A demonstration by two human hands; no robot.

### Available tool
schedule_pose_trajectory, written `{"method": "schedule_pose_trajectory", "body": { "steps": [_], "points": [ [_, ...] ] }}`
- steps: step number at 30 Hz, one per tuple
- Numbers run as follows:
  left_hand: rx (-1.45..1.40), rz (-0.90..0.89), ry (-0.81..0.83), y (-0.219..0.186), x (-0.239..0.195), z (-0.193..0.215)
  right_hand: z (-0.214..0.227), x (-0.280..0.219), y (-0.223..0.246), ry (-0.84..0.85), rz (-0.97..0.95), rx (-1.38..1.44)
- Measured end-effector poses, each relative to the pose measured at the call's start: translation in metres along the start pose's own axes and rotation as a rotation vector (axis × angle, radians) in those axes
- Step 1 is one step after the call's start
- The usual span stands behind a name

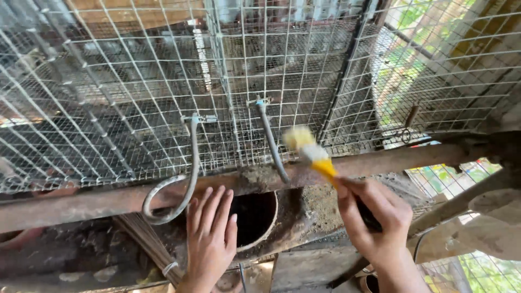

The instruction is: Using a paintbrush to sweep dust and debris from the wire mesh and wooden supports of animal cages.

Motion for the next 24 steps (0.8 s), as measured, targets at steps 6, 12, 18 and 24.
{"method": "schedule_pose_trajectory", "body": {
  "steps": [6, 12, 18, 24],
  "points": [
    [0.249, 0.103, 0.096, -0.004, 0.022, -0.025, -0.038, 0.002, -0.024, 0.029, 0.211, -0.135],
    [0.430, 0.155, 0.100, -0.002, 0.020, -0.037, -0.034, -0.030, -0.024, 0.122, 0.043, -0.044],
    [0.456, 0.165, 0.027, -0.010, 0.021, -0.038, 0.012, -0.049, -0.104, 0.194, -0.168, -0.003],
    [0.369, 0.181, 0.067, -0.010, 0.021, -0.040, 0.075, -0.091, -0.156, -0.322, -0.478, -0.441]
  ]
}}
Point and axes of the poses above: each hand's wrist, its own x-axis towards the middle knuckle, its own z-axis out of the back of the hand, y = z × x, the point moved 2 cm from there along x, towards the middle knuckle, and after that the axes turned 11 degrees about y, right-handed, at the moved point
